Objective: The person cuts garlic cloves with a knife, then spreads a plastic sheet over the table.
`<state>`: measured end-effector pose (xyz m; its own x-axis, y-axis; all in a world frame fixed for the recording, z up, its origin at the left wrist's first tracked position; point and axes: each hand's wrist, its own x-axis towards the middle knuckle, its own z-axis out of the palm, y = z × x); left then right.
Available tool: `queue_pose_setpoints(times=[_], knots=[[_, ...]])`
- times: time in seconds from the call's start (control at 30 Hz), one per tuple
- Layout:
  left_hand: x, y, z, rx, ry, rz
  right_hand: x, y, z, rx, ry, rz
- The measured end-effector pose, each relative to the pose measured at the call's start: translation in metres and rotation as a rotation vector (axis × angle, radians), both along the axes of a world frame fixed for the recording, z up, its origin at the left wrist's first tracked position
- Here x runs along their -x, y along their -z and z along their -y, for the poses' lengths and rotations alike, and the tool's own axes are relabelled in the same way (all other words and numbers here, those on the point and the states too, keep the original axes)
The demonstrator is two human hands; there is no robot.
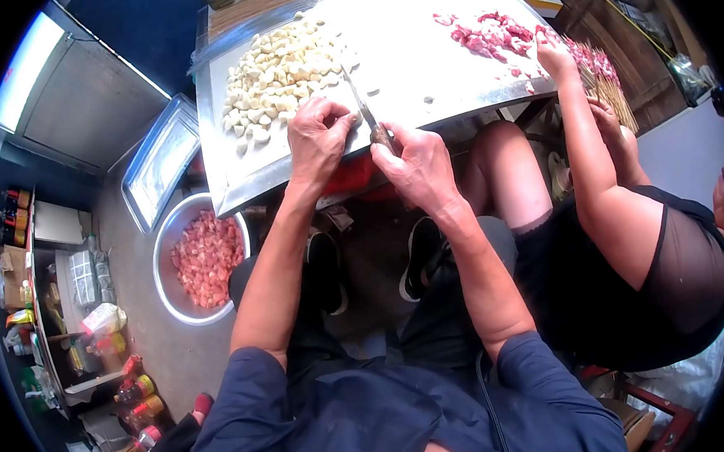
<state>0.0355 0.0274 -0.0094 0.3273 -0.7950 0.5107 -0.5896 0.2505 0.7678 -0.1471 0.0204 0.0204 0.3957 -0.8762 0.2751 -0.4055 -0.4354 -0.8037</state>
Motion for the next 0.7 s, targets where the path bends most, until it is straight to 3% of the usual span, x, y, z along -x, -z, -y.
queue_pose_setpoints(times=[0.7], knots=[[-0.0042,0.0072,0.0031,0.059,-0.016,0.109,0.0029,-0.0039,-0.0050,0.127,-0.079,-0.040]])
